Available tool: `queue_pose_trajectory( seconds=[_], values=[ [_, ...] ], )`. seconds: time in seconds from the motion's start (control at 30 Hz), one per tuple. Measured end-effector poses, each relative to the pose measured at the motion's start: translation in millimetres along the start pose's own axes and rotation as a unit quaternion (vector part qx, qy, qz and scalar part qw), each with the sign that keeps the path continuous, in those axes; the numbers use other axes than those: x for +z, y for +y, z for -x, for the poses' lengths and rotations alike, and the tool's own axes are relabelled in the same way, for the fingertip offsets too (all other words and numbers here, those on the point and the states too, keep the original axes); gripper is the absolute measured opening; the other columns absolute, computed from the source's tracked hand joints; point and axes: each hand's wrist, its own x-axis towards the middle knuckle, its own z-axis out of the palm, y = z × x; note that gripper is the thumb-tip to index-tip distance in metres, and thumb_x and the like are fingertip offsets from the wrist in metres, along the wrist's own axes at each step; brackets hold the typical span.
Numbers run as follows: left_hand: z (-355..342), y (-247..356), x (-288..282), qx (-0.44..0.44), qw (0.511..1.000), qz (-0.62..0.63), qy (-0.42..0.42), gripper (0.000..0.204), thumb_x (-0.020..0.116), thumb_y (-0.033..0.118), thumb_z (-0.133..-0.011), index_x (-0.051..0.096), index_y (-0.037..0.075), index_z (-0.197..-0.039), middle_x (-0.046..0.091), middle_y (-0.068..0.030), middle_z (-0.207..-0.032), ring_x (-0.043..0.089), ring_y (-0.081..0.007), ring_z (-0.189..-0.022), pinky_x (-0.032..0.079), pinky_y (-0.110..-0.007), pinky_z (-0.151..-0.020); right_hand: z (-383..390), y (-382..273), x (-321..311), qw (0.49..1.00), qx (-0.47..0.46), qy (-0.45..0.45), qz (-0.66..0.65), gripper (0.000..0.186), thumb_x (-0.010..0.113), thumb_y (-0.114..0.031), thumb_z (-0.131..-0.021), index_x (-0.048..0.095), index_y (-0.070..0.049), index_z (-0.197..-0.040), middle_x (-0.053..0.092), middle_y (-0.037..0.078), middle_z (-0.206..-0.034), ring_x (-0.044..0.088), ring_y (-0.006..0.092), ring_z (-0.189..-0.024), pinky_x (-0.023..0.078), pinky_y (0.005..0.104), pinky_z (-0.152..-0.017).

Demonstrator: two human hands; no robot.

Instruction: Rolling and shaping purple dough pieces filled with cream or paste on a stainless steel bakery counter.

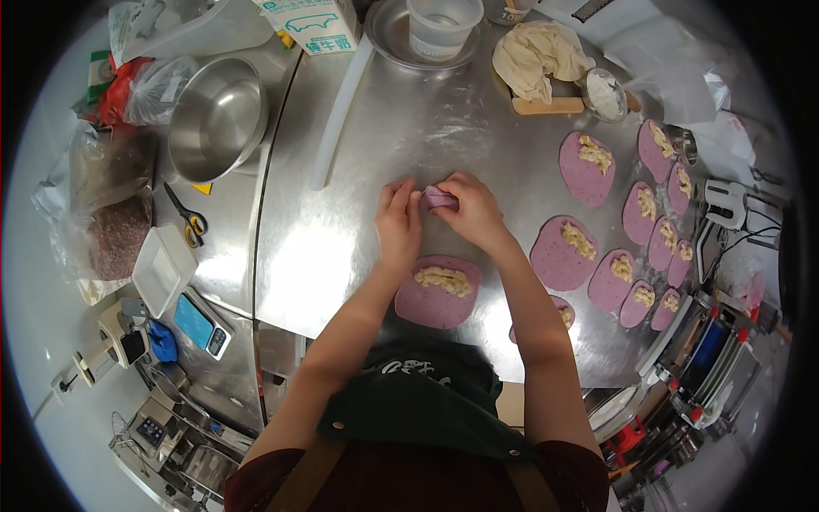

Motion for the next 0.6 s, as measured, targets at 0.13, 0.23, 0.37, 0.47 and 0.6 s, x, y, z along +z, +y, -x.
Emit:
queue_pose_trajectory(
  seconds=[0.13, 0.23, 0.37, 0.47, 0.6],
  values=[
    [-5.3, -2.4, 9.4, 0.004, 0.999, 0.016, -0.035, 0.011, 0.060, 0.002, -0.085, 0.064, 0.000, -0.095, 0.061, -0.0114, -0.078, 0.062, -0.0243, -0.069, 0.049, -0.031, -0.062, 0.6, 5.6, 4.2, 1.000, -0.013, 0.017, 0.012, 0.022, 0.069, -0.007, -0.063, 0.064, -0.005, -0.085, 0.059, 0.007, -0.082, 0.058, 0.0280, -0.081, 0.048, 0.0388, -0.071],
    [-5.3, -4.9, 14.1, 0.026, 0.999, 0.009, -0.030, 0.006, 0.061, 0.002, -0.083, 0.063, 0.002, -0.089, 0.060, -0.0116, -0.078, 0.061, -0.0258, -0.067, 0.048, -0.033, -0.059, 0.7, 4.0, 7.2, 0.999, -0.024, 0.029, 0.028, 0.022, 0.068, -0.006, -0.063, 0.064, -0.005, -0.084, 0.059, 0.007, -0.082, 0.058, 0.0281, -0.081, 0.048, 0.0390, -0.071],
    [-3.4, 1.5, 9.2, 0.010, 0.998, 0.031, -0.047, 0.009, 0.060, 0.002, -0.084, 0.063, 0.002, -0.092, 0.061, -0.0120, -0.079, 0.061, -0.0262, -0.067, 0.048, -0.035, -0.059, 2.6, 6.3, 5.8, 0.999, -0.019, 0.033, 0.016, 0.023, 0.070, -0.007, -0.063, 0.064, -0.005, -0.085, 0.060, 0.007, -0.082, 0.058, 0.0280, -0.081, 0.048, 0.0387, -0.071],
    [-2.0, 1.2, 2.0, -0.100, 0.989, 0.100, -0.032, 0.015, 0.056, 0.003, -0.088, 0.064, -0.002, -0.101, 0.065, -0.0125, -0.087, 0.063, -0.0184, -0.075, 0.050, -0.029, -0.067, 2.3, 4.6, 4.3, 0.999, -0.017, 0.031, 0.003, 0.026, 0.072, -0.008, -0.062, 0.064, -0.005, -0.086, 0.060, 0.007, -0.082, 0.058, 0.0278, -0.081, 0.047, 0.0385, -0.070],
    [3.0, -5.4, -4.7, -0.111, 0.991, 0.062, -0.049, 0.021, 0.056, 0.006, -0.090, 0.062, -0.004, -0.108, 0.066, -0.0136, -0.093, 0.063, -0.0160, -0.079, 0.051, -0.028, -0.071, 2.3, 1.0, 3.3, 0.999, -0.018, 0.030, -0.005, 0.028, 0.075, -0.009, -0.061, 0.064, -0.005, -0.087, 0.060, 0.007, -0.082, 0.058, 0.0278, -0.080, 0.047, 0.0386, -0.070]
  ],
)
